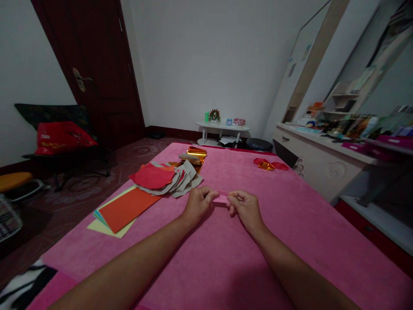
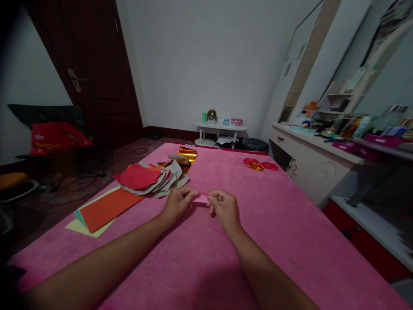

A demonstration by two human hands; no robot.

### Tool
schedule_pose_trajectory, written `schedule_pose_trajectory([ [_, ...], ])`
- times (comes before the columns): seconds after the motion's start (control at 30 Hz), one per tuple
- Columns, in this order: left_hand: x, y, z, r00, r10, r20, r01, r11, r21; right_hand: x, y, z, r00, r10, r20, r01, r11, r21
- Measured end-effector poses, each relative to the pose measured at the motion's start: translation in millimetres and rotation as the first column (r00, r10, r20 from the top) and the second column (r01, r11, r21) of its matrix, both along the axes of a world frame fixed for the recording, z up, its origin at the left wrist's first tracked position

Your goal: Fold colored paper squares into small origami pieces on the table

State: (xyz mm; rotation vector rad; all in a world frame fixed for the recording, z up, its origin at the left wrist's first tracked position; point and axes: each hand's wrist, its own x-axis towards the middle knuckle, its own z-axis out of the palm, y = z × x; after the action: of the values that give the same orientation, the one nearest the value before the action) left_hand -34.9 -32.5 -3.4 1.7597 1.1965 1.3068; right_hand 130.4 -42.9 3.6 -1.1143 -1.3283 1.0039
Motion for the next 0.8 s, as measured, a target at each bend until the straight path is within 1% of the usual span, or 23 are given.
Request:
schedule_pose_trajectory([
  [0.13,-0.1,2.3,-3.5,0.977,-0.127,0.17,0.148,0.983,-0.113,2.3,3.6,-4.8,1.0,-0.022,0.012,0.022,1.0,-0.008],
  [0.2,-1.6,4.1,-4.1,0.958,-0.152,0.245,0.189,0.972,-0.136,4.1,5.7,-8.1,1.0,-0.021,0.003,0.021,0.999,-0.03],
  [0.27,-3.5,5.9,-3.9,0.947,-0.173,0.269,0.223,0.96,-0.167,5.7,7.4,-10.9,1.0,-0.007,0.0,0.007,0.999,-0.045],
  [0.37,-5.6,7.7,-3.0,0.958,-0.156,0.241,0.214,0.947,-0.24,7.3,8.8,-13.4,1.0,0.021,-0.001,-0.021,0.999,-0.046],
  [0.43,-6.1,8.4,-2.7,0.974,-0.118,0.194,0.169,0.947,-0.275,7.7,9.5,-14.2,1.0,0.016,-0.004,-0.016,0.998,-0.054],
  [0.53,-6.3,9.6,-3.4,0.987,-0.079,0.139,0.117,0.952,-0.284,7.9,10.9,-14.1,1.0,-0.017,-0.006,0.017,0.996,-0.089],
  [0.63,-6.9,11.1,-4.6,0.987,-0.089,0.135,0.125,0.949,-0.289,8.8,12.5,-12.0,0.999,-0.012,-0.042,0.006,0.991,-0.135],
  [0.8,-7.9,11.4,-4.3,0.982,-0.144,0.126,0.174,0.947,-0.269,10.5,14.2,-6.7,0.997,-0.013,-0.075,-0.005,0.973,-0.23],
])
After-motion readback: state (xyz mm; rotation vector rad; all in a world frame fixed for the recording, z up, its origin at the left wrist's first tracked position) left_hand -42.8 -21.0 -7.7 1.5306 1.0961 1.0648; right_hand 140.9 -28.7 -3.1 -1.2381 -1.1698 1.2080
